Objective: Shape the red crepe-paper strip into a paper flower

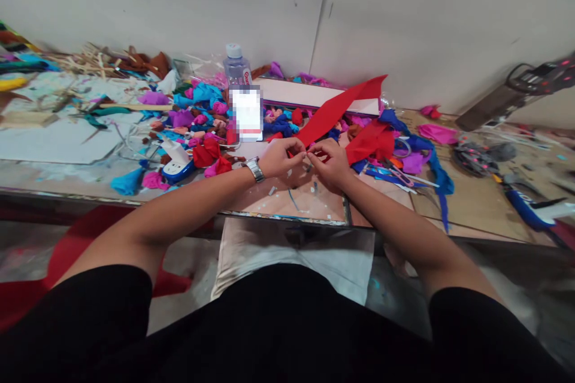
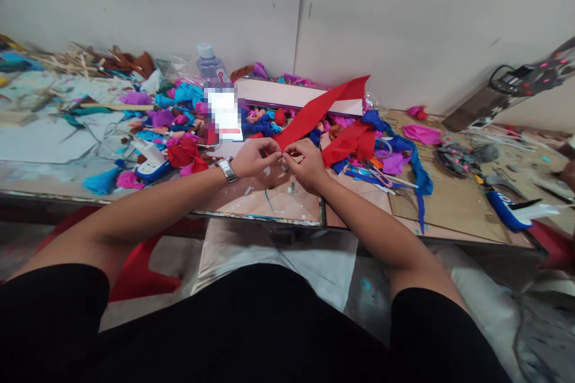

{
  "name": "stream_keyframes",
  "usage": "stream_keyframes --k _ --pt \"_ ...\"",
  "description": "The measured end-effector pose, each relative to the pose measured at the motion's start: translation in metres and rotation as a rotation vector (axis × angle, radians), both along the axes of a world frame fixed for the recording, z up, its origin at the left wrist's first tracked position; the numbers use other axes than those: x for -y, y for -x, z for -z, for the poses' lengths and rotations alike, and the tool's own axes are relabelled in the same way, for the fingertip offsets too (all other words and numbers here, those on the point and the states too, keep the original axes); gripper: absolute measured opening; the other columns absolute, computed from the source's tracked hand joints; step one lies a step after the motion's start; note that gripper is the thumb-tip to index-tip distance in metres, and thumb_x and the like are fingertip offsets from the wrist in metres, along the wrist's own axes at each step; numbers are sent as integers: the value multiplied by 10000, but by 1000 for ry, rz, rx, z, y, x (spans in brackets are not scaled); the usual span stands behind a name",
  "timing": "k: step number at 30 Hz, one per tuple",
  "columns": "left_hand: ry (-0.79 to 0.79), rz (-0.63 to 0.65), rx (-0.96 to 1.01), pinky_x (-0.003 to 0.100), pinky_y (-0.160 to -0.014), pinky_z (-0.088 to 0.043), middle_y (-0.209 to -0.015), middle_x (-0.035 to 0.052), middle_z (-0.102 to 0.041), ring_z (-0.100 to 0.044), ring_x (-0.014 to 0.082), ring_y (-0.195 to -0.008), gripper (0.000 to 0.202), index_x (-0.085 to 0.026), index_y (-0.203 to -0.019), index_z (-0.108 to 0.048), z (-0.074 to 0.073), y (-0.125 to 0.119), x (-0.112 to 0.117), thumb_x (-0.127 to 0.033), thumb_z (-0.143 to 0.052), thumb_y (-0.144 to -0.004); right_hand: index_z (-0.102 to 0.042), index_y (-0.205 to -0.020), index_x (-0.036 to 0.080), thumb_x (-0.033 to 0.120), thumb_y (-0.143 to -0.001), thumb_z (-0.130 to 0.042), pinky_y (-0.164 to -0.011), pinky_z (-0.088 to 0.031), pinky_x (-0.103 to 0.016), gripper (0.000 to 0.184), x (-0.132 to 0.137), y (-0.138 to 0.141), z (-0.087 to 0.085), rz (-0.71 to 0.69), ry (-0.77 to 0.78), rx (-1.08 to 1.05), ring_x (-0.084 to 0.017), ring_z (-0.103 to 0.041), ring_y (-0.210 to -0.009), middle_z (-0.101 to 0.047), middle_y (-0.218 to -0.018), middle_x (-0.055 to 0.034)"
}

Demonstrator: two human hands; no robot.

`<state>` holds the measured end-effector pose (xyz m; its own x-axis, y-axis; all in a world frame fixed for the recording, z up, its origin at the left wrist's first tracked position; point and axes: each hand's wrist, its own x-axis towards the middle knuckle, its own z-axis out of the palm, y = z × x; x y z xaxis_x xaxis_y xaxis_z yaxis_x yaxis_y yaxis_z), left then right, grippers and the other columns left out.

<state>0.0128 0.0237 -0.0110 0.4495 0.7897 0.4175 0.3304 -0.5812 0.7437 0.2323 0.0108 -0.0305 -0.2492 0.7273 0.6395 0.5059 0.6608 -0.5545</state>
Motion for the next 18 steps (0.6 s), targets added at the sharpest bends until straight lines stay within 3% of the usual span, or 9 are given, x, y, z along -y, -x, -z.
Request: stream_keyframes --k 5,11,18 --pt "81 6 -12 236 -639 -466 -792 29 -737 -621 119 -677 295 -159 -920 -695 7 -6 -2 -453 -669 -932 -725 -857 250 388 -976 -706 -809 -520 -391 182 -1 0 2 15 -3 32 -239 -650 -891 -756 -850 -48" --pt "48 79 -102 228 -594 -418 -717 -4 -686 -587 114 -615 323 -167 -963 -664 19 4 -8 -487 -617 -949 -721 -876 246 341 -973 -687 -880 -502 -409 140 1 2 3 -19 6 124 -248 -645 -941 -766 -894 -56" --pt "93 121 -8 217 -592 -462 -745 6 -734 -638 111 -609 359 -172 -1000 -657 27 9 -9 -530 -644 -977 -716 -915 241 344 -991 -680 -823 -478 -378 134 1 5 5 -25 67 130 -227 -623 -885 -755 -875 -42"
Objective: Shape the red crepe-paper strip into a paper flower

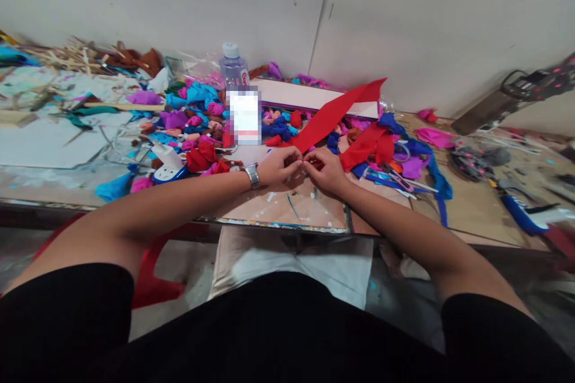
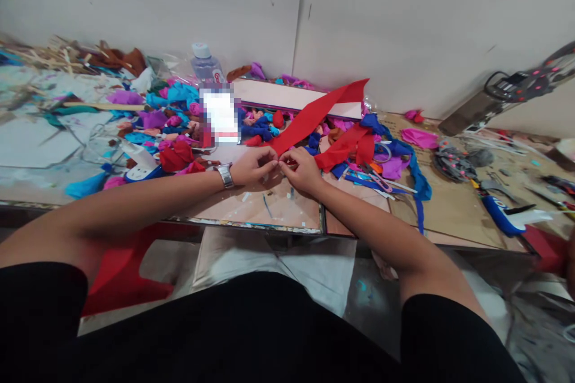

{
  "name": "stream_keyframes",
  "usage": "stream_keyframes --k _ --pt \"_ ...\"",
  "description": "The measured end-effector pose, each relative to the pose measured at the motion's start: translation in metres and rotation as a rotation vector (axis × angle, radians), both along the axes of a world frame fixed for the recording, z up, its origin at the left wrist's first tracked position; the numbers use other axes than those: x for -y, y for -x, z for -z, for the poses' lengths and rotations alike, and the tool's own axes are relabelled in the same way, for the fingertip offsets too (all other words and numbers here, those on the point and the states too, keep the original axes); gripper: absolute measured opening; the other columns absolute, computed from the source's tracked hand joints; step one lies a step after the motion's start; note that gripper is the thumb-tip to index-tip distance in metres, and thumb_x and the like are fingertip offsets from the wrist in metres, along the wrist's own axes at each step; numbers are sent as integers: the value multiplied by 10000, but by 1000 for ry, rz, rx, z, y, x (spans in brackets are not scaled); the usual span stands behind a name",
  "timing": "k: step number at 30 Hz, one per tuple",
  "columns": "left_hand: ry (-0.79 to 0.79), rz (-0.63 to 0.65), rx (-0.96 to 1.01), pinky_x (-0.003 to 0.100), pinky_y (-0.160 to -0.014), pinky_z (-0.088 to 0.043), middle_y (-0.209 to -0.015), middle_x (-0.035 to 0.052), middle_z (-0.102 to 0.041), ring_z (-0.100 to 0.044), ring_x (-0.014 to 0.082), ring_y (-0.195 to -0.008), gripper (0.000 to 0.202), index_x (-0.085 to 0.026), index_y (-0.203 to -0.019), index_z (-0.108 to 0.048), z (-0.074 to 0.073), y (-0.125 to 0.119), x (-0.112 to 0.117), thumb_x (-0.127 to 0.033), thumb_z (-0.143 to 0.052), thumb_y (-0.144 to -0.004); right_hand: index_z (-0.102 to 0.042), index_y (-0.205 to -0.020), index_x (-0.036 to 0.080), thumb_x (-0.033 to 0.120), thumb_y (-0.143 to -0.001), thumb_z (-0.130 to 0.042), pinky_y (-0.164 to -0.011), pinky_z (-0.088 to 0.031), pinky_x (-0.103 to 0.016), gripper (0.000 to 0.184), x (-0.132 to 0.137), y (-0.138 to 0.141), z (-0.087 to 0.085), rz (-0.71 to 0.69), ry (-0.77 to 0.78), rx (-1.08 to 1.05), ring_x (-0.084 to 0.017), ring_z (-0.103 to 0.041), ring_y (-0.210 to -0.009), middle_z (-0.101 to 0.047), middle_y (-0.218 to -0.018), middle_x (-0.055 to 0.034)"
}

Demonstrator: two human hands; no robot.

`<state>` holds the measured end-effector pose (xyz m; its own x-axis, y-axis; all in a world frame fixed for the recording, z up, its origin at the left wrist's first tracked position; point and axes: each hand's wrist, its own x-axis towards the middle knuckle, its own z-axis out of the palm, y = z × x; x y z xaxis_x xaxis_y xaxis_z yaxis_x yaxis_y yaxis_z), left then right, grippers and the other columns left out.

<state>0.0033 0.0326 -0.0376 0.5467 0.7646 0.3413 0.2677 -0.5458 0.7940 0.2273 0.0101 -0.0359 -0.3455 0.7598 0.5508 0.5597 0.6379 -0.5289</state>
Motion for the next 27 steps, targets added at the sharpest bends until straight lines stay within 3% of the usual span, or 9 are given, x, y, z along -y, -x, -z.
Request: stream_keyframes --k 5,12,20,27 --pt "156 6 60 230 -604 -526 -781 30 -763 -698 136 -645 369 -171 -1005 -640 0 0 -3 -539 -655 -979 -711 -898 235 417 -1015 -654 -771 -470 -356 224 -10 0 -2 -23 46 31 -210 -611 -830 -733 -829 -37" --pt "191 -45 199 228 -651 -526 -829 25 -723 -674 120 -698 310 -162 -984 -642 5 1 -13 -472 -661 -978 -698 -891 231 417 -1003 -680 -740 -487 -354 218 -27 7 -2 -48 47 -40 -198 -644 -798 -726 -842 -35" --pt "248 -59 221 236 -666 -552 -824 27 -710 -677 126 -729 238 -173 -961 -647 -1 2 -6 -410 -674 -966 -692 -866 253 394 -991 -717 -720 -479 -389 191 -25 6 -2 -54 4 -47 -211 -656 -761 -734 -794 -26" --pt "308 -71 187 212 -621 -535 -809 34 -749 -675 116 -694 292 -161 -967 -696 -6 5 -3 -451 -728 -964 -706 -886 269 408 -1013 -709 -798 -498 -434 189 -20 3 -9 -55 -30 18 -215 -673 -771 -772 -813 -24"
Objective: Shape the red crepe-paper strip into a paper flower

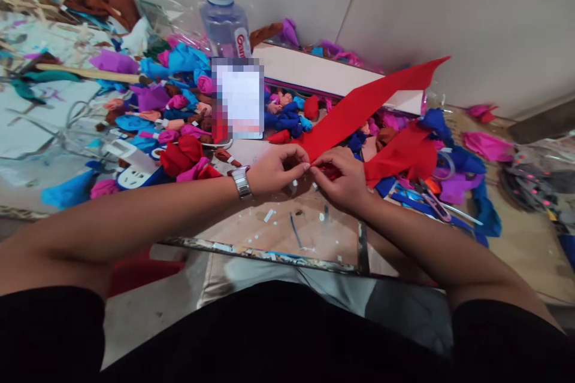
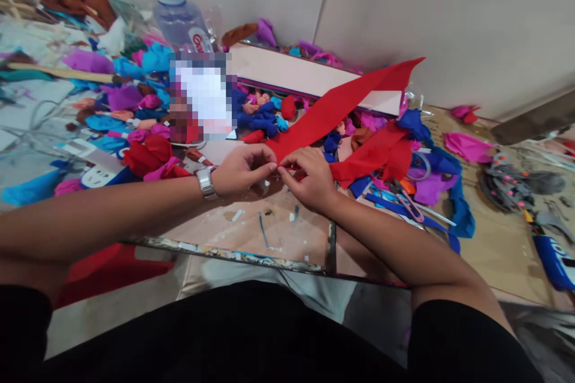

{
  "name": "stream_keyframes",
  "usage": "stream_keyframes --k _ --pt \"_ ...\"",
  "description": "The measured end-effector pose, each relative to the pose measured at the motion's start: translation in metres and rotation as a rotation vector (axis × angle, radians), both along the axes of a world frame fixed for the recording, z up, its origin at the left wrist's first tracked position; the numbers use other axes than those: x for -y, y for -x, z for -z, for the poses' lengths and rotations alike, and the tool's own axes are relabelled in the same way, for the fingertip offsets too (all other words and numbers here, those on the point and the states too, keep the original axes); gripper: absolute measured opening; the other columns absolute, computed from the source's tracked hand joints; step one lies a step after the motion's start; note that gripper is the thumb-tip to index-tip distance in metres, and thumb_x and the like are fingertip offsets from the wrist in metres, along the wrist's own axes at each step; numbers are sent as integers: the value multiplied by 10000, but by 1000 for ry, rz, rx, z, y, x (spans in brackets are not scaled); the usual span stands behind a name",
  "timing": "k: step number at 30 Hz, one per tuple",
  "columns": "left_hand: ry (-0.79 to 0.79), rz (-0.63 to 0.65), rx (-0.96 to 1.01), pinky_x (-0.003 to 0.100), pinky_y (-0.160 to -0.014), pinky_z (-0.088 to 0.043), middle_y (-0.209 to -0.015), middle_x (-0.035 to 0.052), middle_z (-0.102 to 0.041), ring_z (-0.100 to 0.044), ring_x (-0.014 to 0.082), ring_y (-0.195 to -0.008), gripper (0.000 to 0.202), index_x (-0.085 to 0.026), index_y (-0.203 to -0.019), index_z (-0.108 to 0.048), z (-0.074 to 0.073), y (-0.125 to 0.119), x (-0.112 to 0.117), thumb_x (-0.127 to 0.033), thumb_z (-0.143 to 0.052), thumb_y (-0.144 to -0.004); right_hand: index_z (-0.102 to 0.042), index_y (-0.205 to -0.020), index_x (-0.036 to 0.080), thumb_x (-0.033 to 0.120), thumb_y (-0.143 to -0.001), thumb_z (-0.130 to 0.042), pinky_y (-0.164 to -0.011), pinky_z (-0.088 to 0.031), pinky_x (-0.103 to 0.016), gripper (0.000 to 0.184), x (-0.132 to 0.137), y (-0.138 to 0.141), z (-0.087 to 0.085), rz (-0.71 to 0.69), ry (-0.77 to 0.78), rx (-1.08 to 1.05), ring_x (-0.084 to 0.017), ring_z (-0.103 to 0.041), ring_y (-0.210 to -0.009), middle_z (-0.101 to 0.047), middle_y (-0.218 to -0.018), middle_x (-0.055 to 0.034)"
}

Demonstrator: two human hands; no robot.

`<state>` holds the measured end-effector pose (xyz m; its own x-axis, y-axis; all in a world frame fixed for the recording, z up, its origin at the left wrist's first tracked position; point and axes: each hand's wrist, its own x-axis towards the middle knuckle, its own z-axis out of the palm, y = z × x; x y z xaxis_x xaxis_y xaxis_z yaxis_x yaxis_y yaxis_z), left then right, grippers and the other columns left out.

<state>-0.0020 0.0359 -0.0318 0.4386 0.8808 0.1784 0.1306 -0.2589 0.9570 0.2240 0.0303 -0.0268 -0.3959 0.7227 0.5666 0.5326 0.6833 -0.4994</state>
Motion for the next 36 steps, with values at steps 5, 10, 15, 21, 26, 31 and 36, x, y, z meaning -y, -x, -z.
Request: stream_keyframes --k 5,10,15,21,26,31,36 --pt "-3 -28 5 213 -636 -546 -862 52 -782 -686 111 -705 323 -157 -977 -736 -2 0 1 -479 -756 -972 -704 -918 268 365 -1017 -707 -834 -504 -424 138 1 -1 -1 7 11 -25 -201 -692 -803 -784 -861 -13" --pt "-8 -36 3 228 -674 -578 -887 62 -792 -710 127 -748 379 -168 -1000 -750 -1 0 2 -546 -750 -982 -685 -898 279 380 -1015 -684 -881 -495 -451 155 2 0 -4 19 35 2 -216 -708 -825 -784 -860 -11" --pt "-12 -14 -15 216 -638 -550 -840 48 -775 -688 117 -708 360 -168 -986 -738 1 2 1 -528 -741 -991 -693 -934 303 394 -1030 -680 -967 -460 -497 133 3 -2 -4 18 -29 62 -220 -733 -862 -804 -891 7" --pt "-72 1 -43 237 -672 -562 -856 48 -802 -707 124 -720 271 -176 -991 -761 -4 6 3 -445 -731 -999 -720 -953 325 369 -1030 -697 -1018 -418 -532 92 9 -6 -10 39 -123 215 -231 -740 -900 -844 -976 31" --pt "-41 -17 -38 239 -642 -558 -822 52 -802 -701 126 -690 286 -177 -949 -783 -8 6 3 -459 -747 -981 -733 -973 334 351 -1033 -695 -1009 -415 -529 73 10 -6 -11 45 -166 258 -232 -741 -910 -849 -995 36" --pt "-34 -64 -52 205 -593 -526 -789 35 -799 -675 104 -645 257 -179 -941 -817 -8 3 3 -432 -772 -965 -728 -957 318 357 -1041 -696 -993 -400 -531 99 9 -4 -10 64 -147 241 -229 -729 -905 -851 -996 31" --pt "-75 -87 -97 188 -575 -528 -789 33 -810 -686 102 -630 247 -182 -926 -834 -8 3 3 -409 -750 -978 -712 -917 307 348 -1033 -713 -966 -390 -511 123 9 -2 -10 75 -174 239 -224 -719 -873 -851 -957 27"
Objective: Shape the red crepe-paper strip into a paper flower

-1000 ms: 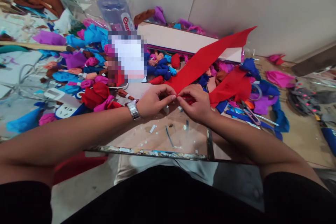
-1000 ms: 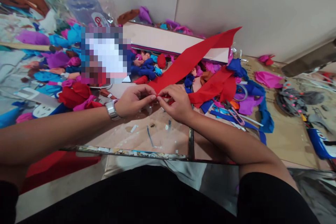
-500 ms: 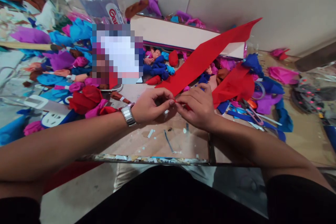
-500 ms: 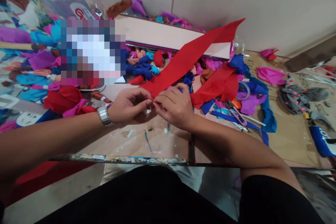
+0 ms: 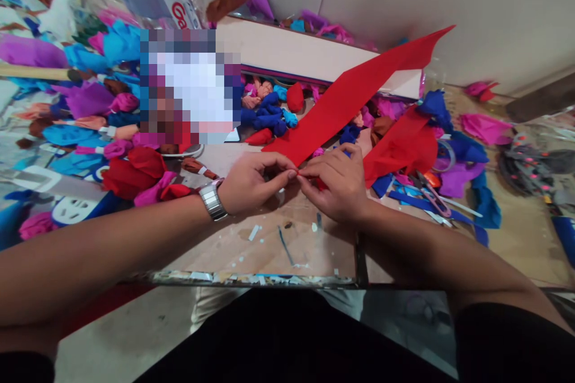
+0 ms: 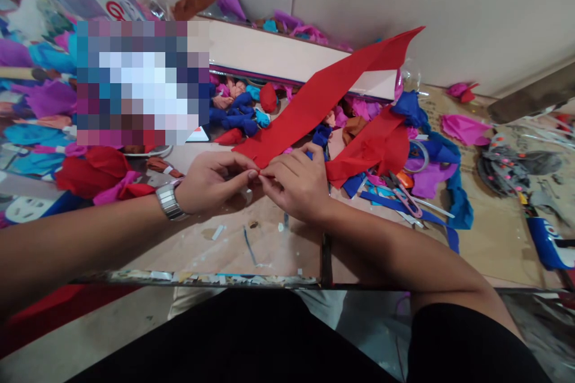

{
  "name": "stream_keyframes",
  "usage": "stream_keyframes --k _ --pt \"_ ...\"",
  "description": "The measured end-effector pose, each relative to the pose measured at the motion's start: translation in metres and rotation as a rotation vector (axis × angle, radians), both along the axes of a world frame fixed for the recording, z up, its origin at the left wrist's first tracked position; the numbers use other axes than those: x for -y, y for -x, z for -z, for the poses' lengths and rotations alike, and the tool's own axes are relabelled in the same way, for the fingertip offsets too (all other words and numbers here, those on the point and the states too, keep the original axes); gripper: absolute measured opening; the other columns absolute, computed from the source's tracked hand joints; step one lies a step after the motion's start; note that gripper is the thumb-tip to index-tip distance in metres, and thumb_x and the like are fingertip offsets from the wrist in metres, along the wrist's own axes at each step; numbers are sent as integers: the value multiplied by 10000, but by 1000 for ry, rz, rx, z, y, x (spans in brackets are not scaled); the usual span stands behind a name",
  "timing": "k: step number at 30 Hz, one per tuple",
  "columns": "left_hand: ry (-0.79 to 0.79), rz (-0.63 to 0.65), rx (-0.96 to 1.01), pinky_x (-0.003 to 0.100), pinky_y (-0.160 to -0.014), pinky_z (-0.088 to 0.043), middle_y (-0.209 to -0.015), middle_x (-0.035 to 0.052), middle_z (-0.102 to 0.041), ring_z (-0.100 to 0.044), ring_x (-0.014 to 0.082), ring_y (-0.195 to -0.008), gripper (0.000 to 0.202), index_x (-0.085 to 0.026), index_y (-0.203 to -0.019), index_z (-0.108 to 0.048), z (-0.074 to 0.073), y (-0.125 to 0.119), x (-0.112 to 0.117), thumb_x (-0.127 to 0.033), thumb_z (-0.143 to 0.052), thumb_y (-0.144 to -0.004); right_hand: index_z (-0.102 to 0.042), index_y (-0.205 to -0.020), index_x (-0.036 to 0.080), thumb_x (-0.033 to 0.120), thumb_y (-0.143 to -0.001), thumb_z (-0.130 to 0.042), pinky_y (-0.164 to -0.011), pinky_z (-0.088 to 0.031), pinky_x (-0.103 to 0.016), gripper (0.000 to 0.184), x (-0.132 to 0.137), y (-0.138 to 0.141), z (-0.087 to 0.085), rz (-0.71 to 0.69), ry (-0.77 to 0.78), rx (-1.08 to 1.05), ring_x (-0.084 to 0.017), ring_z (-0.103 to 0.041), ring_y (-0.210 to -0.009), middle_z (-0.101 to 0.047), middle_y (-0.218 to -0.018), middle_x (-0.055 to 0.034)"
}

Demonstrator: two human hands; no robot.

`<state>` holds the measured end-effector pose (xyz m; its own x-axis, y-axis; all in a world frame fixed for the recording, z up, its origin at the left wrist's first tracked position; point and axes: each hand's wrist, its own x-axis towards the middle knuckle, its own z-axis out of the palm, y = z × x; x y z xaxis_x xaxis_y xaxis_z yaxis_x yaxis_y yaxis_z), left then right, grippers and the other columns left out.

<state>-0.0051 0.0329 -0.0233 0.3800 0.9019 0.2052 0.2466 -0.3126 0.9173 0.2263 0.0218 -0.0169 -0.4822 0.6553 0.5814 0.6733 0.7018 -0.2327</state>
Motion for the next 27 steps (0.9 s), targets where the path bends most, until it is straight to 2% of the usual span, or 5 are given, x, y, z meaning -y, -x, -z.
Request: stream_keyframes --k 5,10,18,27 --pt "-73 20 -26 181 -652 -565 -863 42 -845 -743 106 -703 232 -180 -978 -861 2 1 0 -376 -740 -1001 -695 -903 255 297 -1022 -738 -966 -383 -468 133 -3 1 2 -6 -115 -25 -196 -693 -851 -838 -906 24" --pt "-101 26 -36 190 -736 -600 -929 49 -867 -787 119 -780 191 -193 -1037 -875 2 1 0 -300 -718 -1013 -693 -914 239 274 -1022 -746 -945 -400 -444 124 -2 0 2 -11 -149 -6 -198 -668 -867 -831 -912 9" --pt "-164 41 -67 206 -808 -633 -990 69 -877 -804 130 -831 219 -198 -1113 -883 0 1 0 -280 -706 -1014 -731 -1013 252 279 -1007 -779 -1000 -428 -457 56 -3 -3 2 20 -177 -30 -247 -681 -1057 -837 -986 -6" --pt "-147 60 -53 219 -801 -623 -979 66 -871 -792 133 -826 205 -195 -1087 -877 2 0 -3 -316 -728 -1016 -765 -1128 316 228 -983 -794 -1042 -450 -487 172 -7 -11 2 -48 -188 -2 -262 -676 -1146 -848 -1068 13"
